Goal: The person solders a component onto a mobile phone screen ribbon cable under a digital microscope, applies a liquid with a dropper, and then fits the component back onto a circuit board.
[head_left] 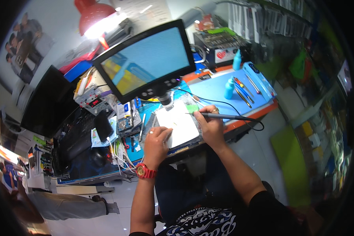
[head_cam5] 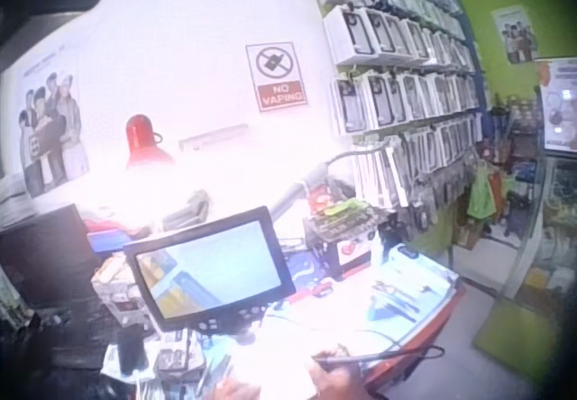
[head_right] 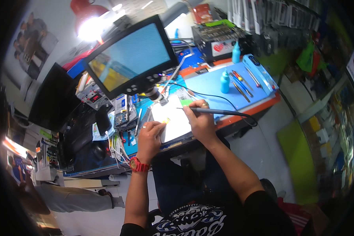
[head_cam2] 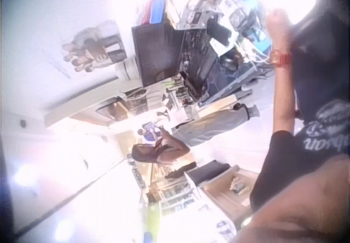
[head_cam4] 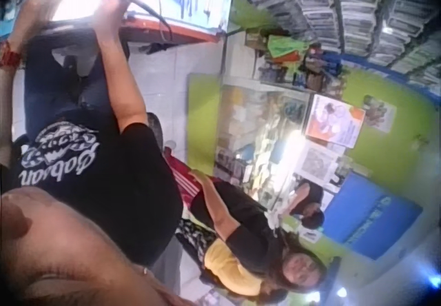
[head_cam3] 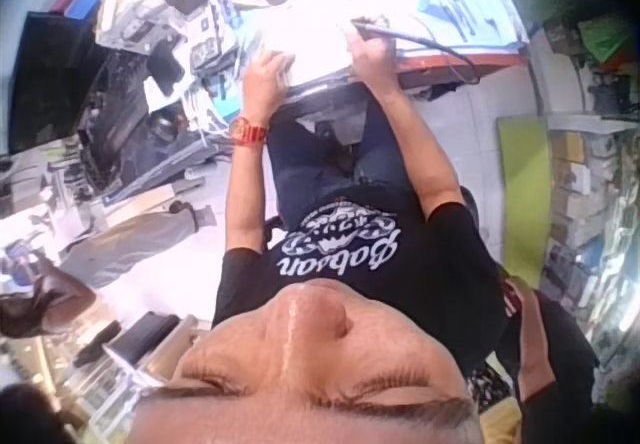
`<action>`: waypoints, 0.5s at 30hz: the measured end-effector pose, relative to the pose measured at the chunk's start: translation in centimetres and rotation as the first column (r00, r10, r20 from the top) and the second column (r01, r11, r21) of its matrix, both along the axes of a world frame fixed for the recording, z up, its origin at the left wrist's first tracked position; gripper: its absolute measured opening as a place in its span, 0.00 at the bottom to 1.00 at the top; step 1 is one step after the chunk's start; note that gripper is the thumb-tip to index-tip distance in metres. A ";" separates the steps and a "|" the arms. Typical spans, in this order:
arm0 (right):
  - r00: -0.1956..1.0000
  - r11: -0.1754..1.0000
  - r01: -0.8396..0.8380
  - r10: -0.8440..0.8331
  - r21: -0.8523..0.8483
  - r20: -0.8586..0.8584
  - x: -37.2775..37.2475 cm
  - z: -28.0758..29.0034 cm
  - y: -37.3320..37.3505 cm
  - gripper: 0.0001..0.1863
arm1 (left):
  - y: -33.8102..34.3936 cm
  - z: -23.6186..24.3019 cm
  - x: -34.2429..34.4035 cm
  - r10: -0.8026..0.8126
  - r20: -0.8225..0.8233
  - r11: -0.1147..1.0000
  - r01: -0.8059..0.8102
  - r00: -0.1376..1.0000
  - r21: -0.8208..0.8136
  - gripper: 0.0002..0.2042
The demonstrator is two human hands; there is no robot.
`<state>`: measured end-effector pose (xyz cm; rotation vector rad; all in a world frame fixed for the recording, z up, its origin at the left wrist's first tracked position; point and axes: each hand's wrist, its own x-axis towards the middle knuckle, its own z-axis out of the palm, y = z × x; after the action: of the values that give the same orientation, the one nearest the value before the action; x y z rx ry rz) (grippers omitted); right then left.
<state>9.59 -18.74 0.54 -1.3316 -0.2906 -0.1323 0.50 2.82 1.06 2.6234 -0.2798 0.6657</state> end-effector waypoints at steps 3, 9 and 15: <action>0.982 0.967 0.131 -0.096 -0.218 0.165 -0.3 1.9 -1.3 0.09 | -0.1 -0.3 -0.3 0.048 0.001 0.999 -0.048 0.999 -0.019 0.19; 0.955 0.966 0.210 -0.170 -0.150 0.243 1.6 3.1 -2.0 0.10 | 0.0 -0.6 -0.2 -0.008 0.045 1.000 0.009 0.999 -0.016 0.08; 0.929 0.944 0.328 -0.314 -0.043 0.195 10.5 0.3 2.1 0.09 | -0.1 -0.6 0.0 -0.023 0.051 0.999 0.025 0.998 -0.047 0.10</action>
<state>20.13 -16.66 0.83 -1.4371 -0.2336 -0.5289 0.49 2.73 0.46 2.5566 -0.3062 0.7218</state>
